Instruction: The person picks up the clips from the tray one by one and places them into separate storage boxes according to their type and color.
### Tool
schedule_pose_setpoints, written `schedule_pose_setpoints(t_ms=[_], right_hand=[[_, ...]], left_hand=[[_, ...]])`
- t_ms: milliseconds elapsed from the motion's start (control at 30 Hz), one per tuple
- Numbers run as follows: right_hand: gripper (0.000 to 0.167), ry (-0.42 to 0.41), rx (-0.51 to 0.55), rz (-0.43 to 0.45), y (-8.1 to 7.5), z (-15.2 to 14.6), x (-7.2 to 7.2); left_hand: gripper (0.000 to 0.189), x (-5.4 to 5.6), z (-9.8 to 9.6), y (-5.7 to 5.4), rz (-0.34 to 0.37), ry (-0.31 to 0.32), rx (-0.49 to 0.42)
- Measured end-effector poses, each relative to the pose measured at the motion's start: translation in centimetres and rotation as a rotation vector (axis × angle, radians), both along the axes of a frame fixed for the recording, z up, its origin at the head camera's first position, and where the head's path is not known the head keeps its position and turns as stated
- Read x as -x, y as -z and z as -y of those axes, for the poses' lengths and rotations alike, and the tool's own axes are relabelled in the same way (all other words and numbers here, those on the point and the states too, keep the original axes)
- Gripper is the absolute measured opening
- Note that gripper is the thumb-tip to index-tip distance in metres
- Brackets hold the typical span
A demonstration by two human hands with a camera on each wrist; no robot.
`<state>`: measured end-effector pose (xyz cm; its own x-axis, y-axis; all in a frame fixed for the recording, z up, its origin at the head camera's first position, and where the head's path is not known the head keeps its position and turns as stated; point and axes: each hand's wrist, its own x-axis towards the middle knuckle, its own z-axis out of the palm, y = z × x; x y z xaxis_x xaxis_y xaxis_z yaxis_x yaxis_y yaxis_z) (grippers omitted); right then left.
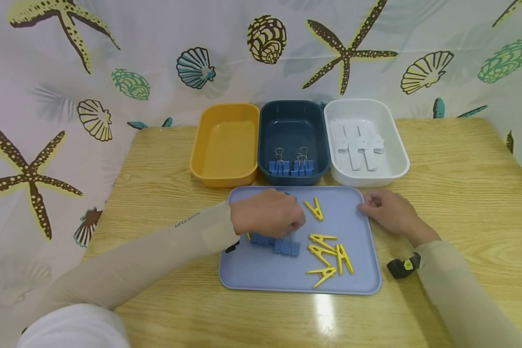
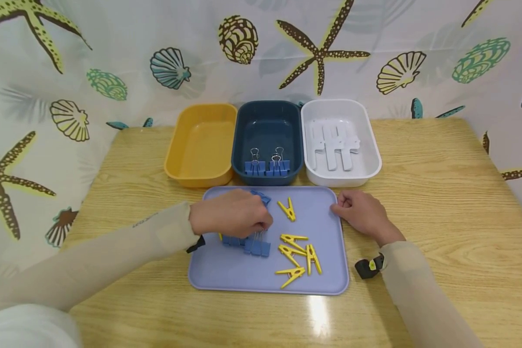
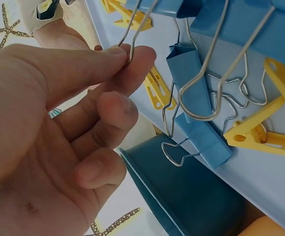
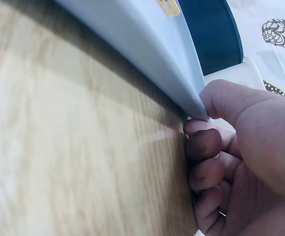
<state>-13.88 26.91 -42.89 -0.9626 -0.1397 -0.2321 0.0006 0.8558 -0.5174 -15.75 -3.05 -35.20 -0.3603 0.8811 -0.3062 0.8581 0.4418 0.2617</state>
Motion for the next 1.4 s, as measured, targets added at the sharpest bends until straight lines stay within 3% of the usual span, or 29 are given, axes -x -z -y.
schedule_pose_setpoints(t_ms=[633,1000,1400], right_hand=[[0.026,-0.005,0.007,0.005,0.0,-0.1,0.1],[0.027,-0.002,0.009,-0.006,0.2,-0.1,0.1],[0.025,-0.001,0.006,-0.004,0.1,0.0,0.0]], left_hand=[[0.019,-0.1,0.2,-0.8,-0.024,0.038,-0.057],[0.019,-0.1,0.2,-1.9,-0.013,0.045,-0.086],[0.018,0.1,0.2,-2.6,-0.029,0.002,-0.056]])
